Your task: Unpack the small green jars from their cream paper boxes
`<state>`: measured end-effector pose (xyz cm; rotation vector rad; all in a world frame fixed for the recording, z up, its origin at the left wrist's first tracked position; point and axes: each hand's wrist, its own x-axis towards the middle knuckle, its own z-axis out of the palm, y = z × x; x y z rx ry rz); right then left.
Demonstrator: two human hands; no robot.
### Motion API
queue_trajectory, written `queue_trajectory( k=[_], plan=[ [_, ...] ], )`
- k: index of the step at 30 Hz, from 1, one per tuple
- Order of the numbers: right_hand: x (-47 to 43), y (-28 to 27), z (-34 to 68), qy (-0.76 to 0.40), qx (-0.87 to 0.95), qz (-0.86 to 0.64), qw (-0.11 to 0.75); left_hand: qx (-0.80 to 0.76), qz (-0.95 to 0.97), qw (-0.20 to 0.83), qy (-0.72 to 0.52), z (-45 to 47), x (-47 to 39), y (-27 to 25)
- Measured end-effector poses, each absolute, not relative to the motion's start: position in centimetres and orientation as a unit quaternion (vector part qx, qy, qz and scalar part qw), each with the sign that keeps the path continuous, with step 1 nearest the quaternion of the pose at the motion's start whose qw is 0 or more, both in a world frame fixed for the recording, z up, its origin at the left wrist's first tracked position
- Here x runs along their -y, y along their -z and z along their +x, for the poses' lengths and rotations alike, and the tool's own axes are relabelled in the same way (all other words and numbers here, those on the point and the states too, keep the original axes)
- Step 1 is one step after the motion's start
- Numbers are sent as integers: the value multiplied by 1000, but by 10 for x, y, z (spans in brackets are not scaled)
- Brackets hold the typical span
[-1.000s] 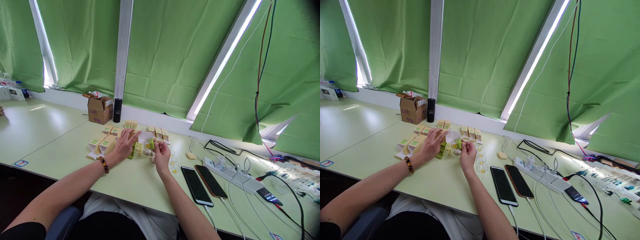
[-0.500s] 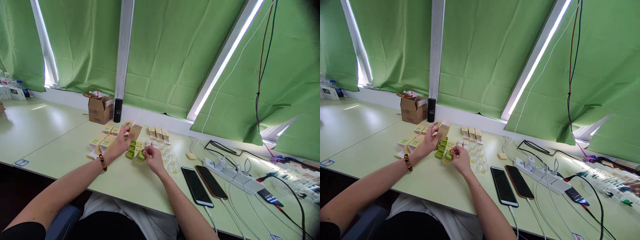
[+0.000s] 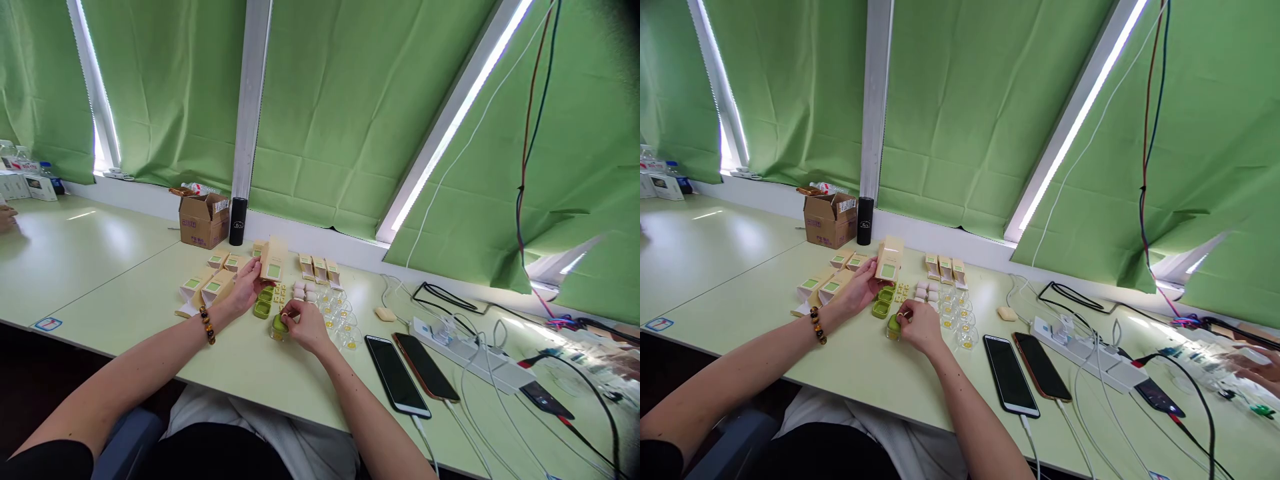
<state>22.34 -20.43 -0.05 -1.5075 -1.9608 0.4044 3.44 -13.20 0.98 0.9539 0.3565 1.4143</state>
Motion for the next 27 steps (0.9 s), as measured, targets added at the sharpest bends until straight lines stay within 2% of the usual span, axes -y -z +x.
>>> queue_trajectory(
  k=[5,10,13,18,27],
  plan=[
    [205,1,225,-163,747,-536,358,-156,398,666,-612,36,137,-11],
    [201,0,227,-185,693,-464,520,-153,409,678,-592,39,144,-14],
    [198,-1,227,-236,642,-442,580,-152,431,684,-569,41,149,-14],
    [194,0,226,-342,609,-381,605,-179,478,671,-538,44,154,-11],
    [194,1,223,-479,554,-313,605,-219,600,573,-513,46,163,-14]
  ],
)
